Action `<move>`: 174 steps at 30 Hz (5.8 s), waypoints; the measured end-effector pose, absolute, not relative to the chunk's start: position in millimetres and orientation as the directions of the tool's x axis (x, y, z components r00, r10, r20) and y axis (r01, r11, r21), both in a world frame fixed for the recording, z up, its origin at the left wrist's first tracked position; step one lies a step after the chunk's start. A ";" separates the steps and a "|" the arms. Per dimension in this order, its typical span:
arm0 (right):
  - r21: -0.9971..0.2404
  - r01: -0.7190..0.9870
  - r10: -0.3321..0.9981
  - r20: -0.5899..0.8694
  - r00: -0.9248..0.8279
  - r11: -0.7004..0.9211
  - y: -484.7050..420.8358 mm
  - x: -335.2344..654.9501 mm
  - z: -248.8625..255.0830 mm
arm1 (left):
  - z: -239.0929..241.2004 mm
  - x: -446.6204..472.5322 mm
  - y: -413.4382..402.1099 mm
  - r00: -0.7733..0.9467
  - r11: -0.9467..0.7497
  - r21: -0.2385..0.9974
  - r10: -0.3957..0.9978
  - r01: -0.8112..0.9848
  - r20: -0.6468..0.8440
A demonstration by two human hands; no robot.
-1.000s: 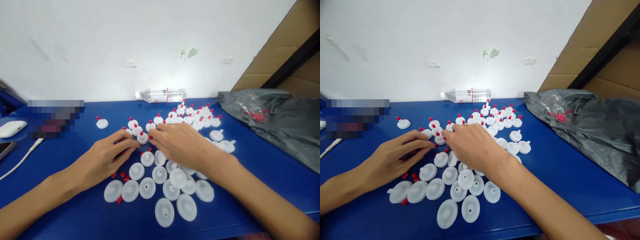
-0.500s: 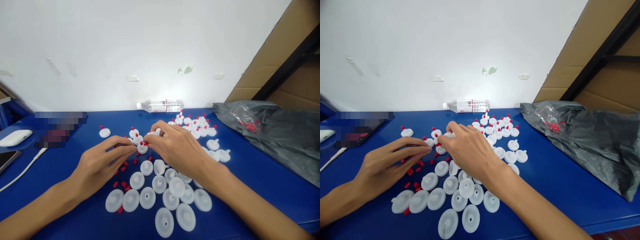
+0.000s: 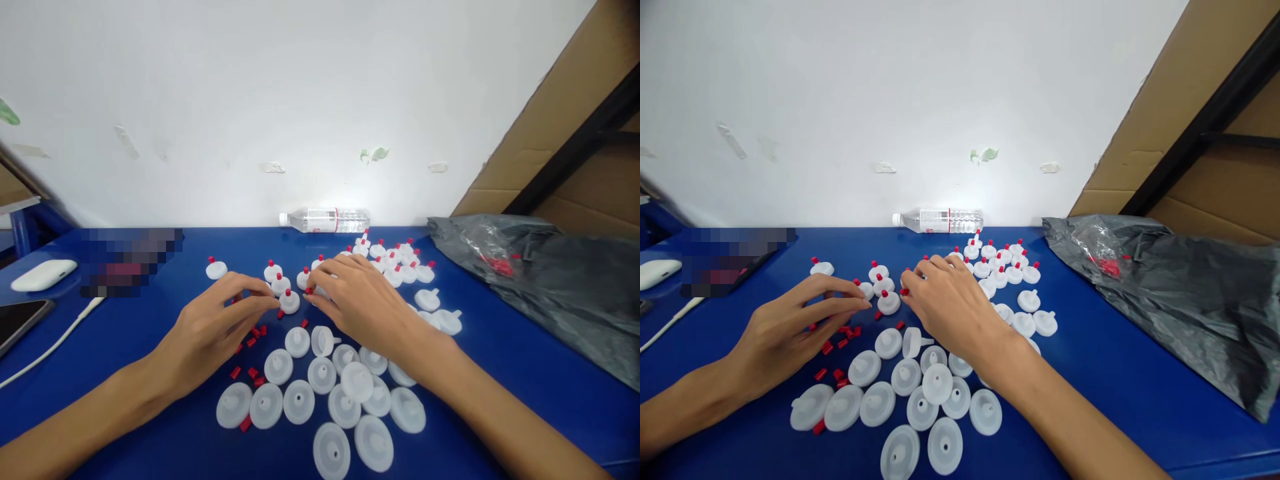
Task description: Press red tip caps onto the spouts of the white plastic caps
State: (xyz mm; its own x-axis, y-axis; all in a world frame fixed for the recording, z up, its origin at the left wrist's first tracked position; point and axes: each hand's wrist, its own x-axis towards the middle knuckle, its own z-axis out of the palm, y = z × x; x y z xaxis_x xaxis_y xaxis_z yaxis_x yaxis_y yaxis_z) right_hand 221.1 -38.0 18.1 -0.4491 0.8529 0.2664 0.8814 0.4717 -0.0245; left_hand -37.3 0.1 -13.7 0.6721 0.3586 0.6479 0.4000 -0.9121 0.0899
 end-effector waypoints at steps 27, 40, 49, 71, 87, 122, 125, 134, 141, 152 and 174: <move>0.036 0.991 0.960 0.244 -0.137 0.132 -34.5 229.1 19.0 | -14.8 -36.0 1.8 0.661 -0.911 0.131 0.377 0.392 0.648; -0.031 0.990 0.937 0.328 -0.120 0.138 -33.8 229.4 14.7 | -16.0 -34.9 2.1 0.662 -0.910 0.140 0.383 0.390 0.645; -0.001 0.990 0.903 0.411 -0.128 0.141 -32.5 229.7 10.8 | -14.6 -34.7 1.7 0.667 -0.914 0.133 0.373 0.383 0.645; 0.019 0.994 0.938 0.330 -0.108 0.108 -33.9 228.8 10.0 | -14.5 -34.7 1.5 0.659 -0.909 0.128 0.378 0.396 0.651; 0.031 0.990 0.922 0.363 -0.137 0.135 -31.2 231.7 11.3 | -16.1 -35.2 1.1 0.664 -0.909 0.146 0.387 0.390 0.640; 0.097 0.994 0.945 0.318 -0.082 0.054 -28.8 237.6 -0.9 | -13.9 -33.5 -0.6 0.701 -0.928 0.171 0.364 0.332 0.613; 0.103 0.993 0.954 0.288 -0.080 0.053 -30.2 236.2 0.9 | -13.6 -33.7 -1.5 0.703 -0.929 0.179 0.364 0.325 0.611; 0.123 0.992 0.971 0.237 -0.025 -0.005 -31.9 234.9 4.8 | -13.2 -32.2 -3.3 0.713 -0.926 0.188 0.372 0.326 0.595; 0.170 0.986 0.979 0.204 -0.031 -0.004 -33.7 234.2 7.7 | -13.3 -32.2 -3.3 0.705 -0.919 0.200 0.390 0.340 0.593; 0.190 0.981 0.962 0.262 -0.077 0.027 -33.0 235.2 7.3 | -12.2 -31.9 -4.5 0.724 -0.915 0.211 0.401 0.343 0.561; 0.002 0.891 0.694 0.627 -0.354 0.453 -36.0 224.9 12.1 | -9.9 -30.6 -6.4 0.687 -0.900 0.153 0.413 0.408 0.598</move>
